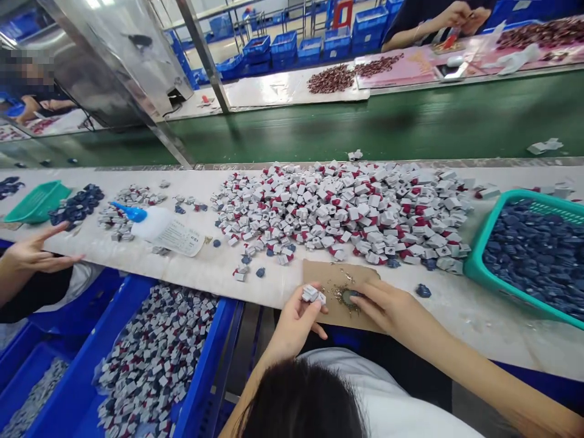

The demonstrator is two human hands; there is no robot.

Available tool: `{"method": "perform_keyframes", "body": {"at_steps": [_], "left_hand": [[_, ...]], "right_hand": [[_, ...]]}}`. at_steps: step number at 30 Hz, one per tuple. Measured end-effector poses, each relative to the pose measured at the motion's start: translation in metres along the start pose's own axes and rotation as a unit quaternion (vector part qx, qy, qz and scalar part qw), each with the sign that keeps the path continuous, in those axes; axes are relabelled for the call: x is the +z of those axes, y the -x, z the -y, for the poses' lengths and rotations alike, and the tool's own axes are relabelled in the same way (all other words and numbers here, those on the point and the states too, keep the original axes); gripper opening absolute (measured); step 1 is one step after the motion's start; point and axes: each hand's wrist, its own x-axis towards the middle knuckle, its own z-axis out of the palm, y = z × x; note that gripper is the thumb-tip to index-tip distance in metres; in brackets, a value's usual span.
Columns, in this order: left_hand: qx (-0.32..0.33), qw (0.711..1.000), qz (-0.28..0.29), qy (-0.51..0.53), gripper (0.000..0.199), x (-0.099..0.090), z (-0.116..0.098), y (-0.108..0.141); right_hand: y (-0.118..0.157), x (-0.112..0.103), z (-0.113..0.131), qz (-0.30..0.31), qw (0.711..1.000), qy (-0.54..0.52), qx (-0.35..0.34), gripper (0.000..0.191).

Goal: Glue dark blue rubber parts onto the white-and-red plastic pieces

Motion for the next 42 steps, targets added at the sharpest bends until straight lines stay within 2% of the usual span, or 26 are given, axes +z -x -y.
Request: {"method": "perform_keyframes", "body": {"at_steps": [6, 10, 16, 24, 26, 29, 33, 36, 42], "left_hand": [[0.002, 1.000, -0.014, 0.006, 0.050, -0.004, -0.002, -0.003], [0.001, 1.000, -0.019, 0.011, 0.048, -0.005, 0.005, -0.010], [0.004, 1.000, -0.023, 0.012, 0.042, -0.003, 0.008, -0.012], [0.015, 1.000, -0.025, 0.005, 0.038, 0.001, 0.011, -0.013], [0.027, 0.999, -0.026, 0.009, 0.037, 0.003, 0.010, -0.012], [0.045, 0.999, -0.005, 0.020, 0.036, 0.008, 0.005, -0.009], [0.042, 0.998, 0.030, 0.047, 0.041, 0.013, -0.002, -0.005], [0.050, 0.996, 0.038, 0.066, 0.042, 0.016, -0.004, -0.004], [0.052, 0.996, 0.044, 0.059, 0.040, 0.019, -0.006, -0.001]], "right_hand": [[-0.002, 0.011, -0.004, 0.022, 0.999, 0.050, -0.006, 0.030], [-0.006, 0.007, -0.004, 0.052, 0.997, 0.058, -0.012, 0.020], [-0.015, 0.000, -0.001, 0.092, 0.995, 0.035, -0.021, 0.016], [-0.015, -0.002, -0.002, 0.075, 0.997, -0.010, 0.003, 0.020], [-0.015, -0.007, 0.000, 0.067, 0.997, -0.029, 0.008, 0.021], [-0.015, -0.017, 0.010, 0.010, 0.993, -0.109, 0.050, 0.025], [-0.011, -0.025, 0.028, -0.050, 0.946, -0.297, 0.117, 0.034], [-0.007, -0.026, 0.037, -0.077, 0.950, -0.281, 0.109, 0.031], [-0.004, -0.026, 0.043, -0.112, 0.971, -0.208, 0.034, 0.015]]}}
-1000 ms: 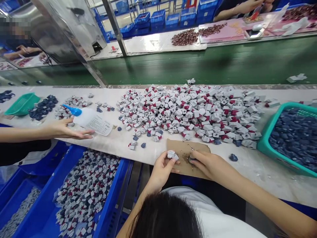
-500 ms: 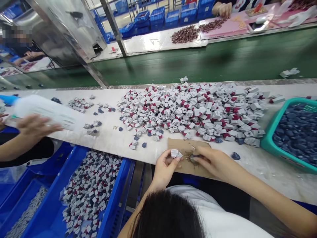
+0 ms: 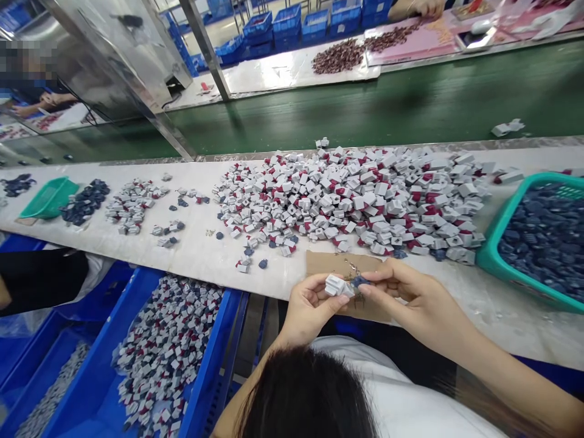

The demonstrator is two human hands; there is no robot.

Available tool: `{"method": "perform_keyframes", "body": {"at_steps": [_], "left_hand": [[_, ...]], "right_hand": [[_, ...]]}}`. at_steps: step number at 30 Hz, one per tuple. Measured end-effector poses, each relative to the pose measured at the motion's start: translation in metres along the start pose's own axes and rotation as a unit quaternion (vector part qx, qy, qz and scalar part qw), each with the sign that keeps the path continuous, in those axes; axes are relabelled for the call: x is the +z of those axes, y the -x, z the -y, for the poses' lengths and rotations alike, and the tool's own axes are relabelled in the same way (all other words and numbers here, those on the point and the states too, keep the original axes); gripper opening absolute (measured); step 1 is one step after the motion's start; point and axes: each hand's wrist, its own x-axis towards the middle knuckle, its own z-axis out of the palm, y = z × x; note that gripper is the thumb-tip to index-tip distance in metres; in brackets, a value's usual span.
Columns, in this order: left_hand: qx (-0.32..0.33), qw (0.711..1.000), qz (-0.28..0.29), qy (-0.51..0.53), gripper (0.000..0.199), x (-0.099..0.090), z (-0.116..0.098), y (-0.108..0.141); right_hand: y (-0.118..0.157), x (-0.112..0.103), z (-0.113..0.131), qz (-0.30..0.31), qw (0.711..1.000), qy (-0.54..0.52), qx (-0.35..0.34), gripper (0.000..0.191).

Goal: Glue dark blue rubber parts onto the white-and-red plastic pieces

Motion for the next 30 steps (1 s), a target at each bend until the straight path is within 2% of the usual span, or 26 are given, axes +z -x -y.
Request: {"method": "perform_keyframes", "body": {"at_steps": [3, 6, 9, 13, 16, 19, 23, 26, 28, 30], "left_hand": [[0.009, 1.000, 0.004, -0.013, 0.038, 0.000, 0.001, 0.000], [0.032, 0.998, 0.020, -0.041, 0.034, -0.002, 0.003, 0.000], [0.069, 0.995, 0.026, -0.070, 0.029, -0.003, 0.004, 0.001], [0.131, 0.981, 0.053, -0.130, 0.023, -0.005, 0.003, 0.003], [0.171, 0.963, 0.065, -0.197, 0.022, -0.003, 0.000, 0.005], [0.205, 0.951, 0.059, -0.222, 0.021, 0.000, -0.002, 0.005], [0.213, 0.948, 0.062, -0.228, 0.019, 0.003, 0.000, 0.004], [0.142, 0.959, 0.120, -0.213, 0.018, 0.003, -0.001, 0.001], [0.119, 0.957, 0.136, -0.228, 0.013, 0.004, -0.003, -0.002], [0.142, 0.947, 0.121, -0.263, 0.009, 0.007, -0.006, -0.006]], "right_hand": [[-0.002, 0.000, 0.003, 0.020, 0.999, 0.012, -0.029, 0.010], [-0.005, -0.003, 0.006, 0.061, 0.995, 0.052, -0.062, 0.017], [-0.007, -0.008, 0.008, 0.095, 0.987, 0.085, -0.101, 0.025], [-0.007, -0.014, 0.010, 0.132, 0.980, 0.095, -0.114, 0.023], [-0.006, -0.015, 0.013, 0.132, 0.976, 0.116, -0.128, 0.026], [-0.004, -0.013, 0.012, 0.111, 0.979, 0.108, -0.133, 0.027], [-0.003, -0.015, 0.005, 0.106, 0.987, 0.069, -0.098, 0.024], [-0.008, -0.021, 0.000, 0.131, 0.991, 0.011, -0.029, 0.023], [-0.017, -0.020, 0.001, 0.077, 0.995, -0.055, 0.036, 0.033], [-0.027, -0.012, 0.007, -0.014, 0.990, -0.114, 0.080, 0.047]]}}
